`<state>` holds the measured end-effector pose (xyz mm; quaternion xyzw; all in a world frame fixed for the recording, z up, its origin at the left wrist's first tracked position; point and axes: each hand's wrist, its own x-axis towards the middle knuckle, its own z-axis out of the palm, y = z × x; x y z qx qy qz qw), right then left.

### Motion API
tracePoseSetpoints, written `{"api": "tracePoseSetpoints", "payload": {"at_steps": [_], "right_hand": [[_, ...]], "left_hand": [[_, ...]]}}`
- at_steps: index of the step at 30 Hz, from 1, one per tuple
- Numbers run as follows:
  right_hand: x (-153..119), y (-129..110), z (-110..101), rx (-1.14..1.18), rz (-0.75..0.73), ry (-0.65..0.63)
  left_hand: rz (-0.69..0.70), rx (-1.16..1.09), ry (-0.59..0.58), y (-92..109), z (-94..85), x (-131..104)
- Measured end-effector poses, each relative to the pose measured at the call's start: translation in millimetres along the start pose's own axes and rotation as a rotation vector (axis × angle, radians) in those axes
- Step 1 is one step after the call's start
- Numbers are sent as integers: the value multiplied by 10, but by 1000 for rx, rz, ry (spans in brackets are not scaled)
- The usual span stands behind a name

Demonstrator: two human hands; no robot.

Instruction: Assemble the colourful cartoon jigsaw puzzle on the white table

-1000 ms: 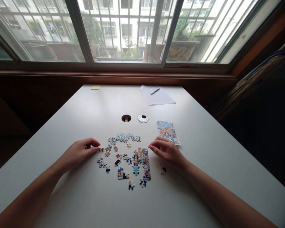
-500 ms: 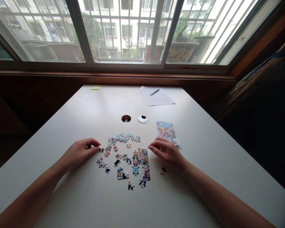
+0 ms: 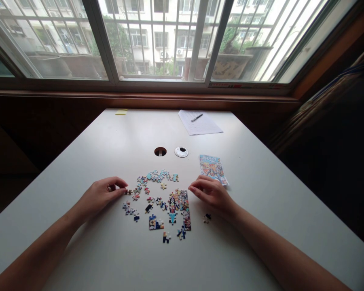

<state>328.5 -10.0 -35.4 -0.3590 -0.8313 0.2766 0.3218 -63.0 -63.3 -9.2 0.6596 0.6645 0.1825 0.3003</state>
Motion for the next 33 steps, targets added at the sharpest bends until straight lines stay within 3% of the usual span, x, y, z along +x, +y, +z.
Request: {"api": "tracePoseSetpoints", "payload": {"at_steps": [13, 27, 30, 33], "right_hand": [[3, -15, 5, 9, -7, 2], [3, -2, 9, 19, -11, 0], [5, 3, 14, 24, -13, 2], [3, 12, 21, 23, -15, 3]], "left_hand": [[14, 25, 15, 63, 17, -13], [94, 68, 39, -30, 63, 13], [153, 102, 89, -15, 89, 13], [304, 176, 211, 24, 183, 4]]}}
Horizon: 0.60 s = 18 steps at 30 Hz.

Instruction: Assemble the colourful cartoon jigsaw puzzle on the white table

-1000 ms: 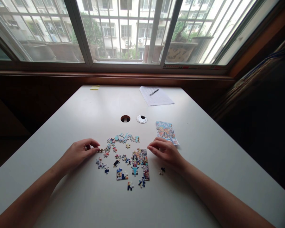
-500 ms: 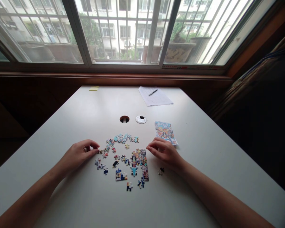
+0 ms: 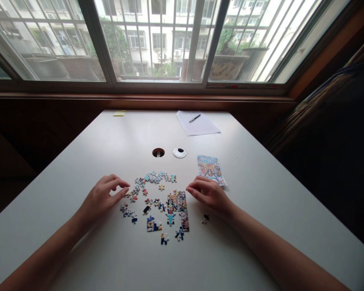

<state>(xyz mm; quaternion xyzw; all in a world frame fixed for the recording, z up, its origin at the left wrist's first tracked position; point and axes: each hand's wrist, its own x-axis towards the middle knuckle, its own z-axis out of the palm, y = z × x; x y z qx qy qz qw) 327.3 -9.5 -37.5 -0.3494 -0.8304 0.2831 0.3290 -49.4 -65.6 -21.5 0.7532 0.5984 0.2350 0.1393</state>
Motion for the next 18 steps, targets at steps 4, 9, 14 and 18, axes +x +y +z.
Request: {"api": "tracePoseSetpoints", "payload": {"at_steps": [4, 9, 14, 18], "right_hand": [[-1, 0, 5, -6, -3, 3], [10, -9, 6, -11, -8, 3], [10, -13, 10, -11, -10, 1], [5, -19, 4, -9, -9, 1]], "left_hand": [[199, 130, 70, 145, 184, -28], [245, 202, 14, 296, 322, -46], [295, 186, -14, 262, 318, -29], [336, 143, -11, 209, 316, -11]]}}
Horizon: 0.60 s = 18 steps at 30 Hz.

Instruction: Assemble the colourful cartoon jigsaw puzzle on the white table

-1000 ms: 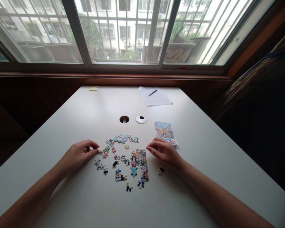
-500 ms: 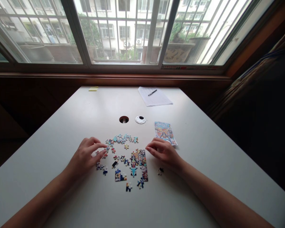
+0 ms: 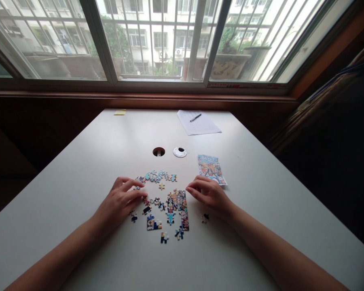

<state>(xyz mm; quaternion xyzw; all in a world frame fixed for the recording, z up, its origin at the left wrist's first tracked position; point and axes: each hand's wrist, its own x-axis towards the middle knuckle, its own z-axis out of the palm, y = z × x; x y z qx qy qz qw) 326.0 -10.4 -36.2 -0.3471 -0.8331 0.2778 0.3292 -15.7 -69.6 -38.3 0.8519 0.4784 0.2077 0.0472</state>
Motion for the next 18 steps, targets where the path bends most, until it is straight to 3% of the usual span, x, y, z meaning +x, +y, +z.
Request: {"api": "tracePoseSetpoints", "payload": {"at_steps": [5, 18], "right_hand": [[-5, 1, -5, 1, -1, -7], [-13, -15, 0, -7, -9, -11]], "left_hand": [[1, -30, 88, 26, 0, 10], [14, -24, 60, -5, -14, -7]]}}
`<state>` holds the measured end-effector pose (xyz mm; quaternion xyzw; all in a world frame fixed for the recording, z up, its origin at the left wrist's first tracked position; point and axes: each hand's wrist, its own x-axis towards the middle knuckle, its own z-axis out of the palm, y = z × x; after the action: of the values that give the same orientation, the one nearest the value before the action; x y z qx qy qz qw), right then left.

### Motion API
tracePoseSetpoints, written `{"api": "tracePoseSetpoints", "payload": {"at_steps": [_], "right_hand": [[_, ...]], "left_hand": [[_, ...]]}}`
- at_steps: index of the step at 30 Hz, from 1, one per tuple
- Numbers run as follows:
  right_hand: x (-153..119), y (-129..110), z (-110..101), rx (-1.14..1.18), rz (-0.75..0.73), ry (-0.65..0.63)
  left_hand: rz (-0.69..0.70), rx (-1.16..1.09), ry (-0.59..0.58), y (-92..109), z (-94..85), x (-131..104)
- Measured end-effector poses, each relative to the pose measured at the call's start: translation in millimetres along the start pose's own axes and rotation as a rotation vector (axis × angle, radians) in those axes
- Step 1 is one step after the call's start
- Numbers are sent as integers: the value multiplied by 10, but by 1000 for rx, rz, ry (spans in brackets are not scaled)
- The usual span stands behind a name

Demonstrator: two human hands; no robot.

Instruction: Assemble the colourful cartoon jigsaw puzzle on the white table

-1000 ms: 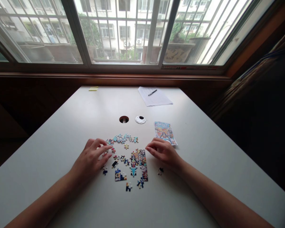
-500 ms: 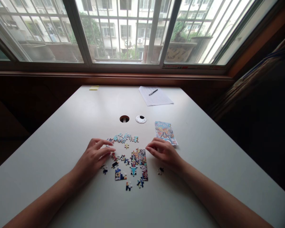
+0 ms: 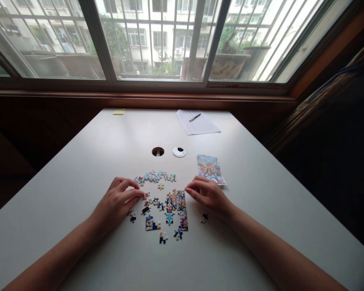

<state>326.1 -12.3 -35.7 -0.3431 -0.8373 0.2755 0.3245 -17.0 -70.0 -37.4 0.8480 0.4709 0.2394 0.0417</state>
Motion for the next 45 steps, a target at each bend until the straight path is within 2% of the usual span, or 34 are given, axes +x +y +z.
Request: {"api": "tracePoseSetpoints", "payload": {"at_steps": [8, 13, 24, 45], "right_hand": [[5, -3, 5, -8, -16, -14], [7, -7, 15, -30, -52, -30], [15, -20, 32, -32, -87, -27], [20, -35, 32, -40, -88, -30]], "left_hand": [[-7, 18, 39, 45, -8, 11], [-20, 47, 22, 80, -12, 18], [-22, 42, 21, 26, 11, 12], [-20, 52, 14, 44, -7, 17]]}}
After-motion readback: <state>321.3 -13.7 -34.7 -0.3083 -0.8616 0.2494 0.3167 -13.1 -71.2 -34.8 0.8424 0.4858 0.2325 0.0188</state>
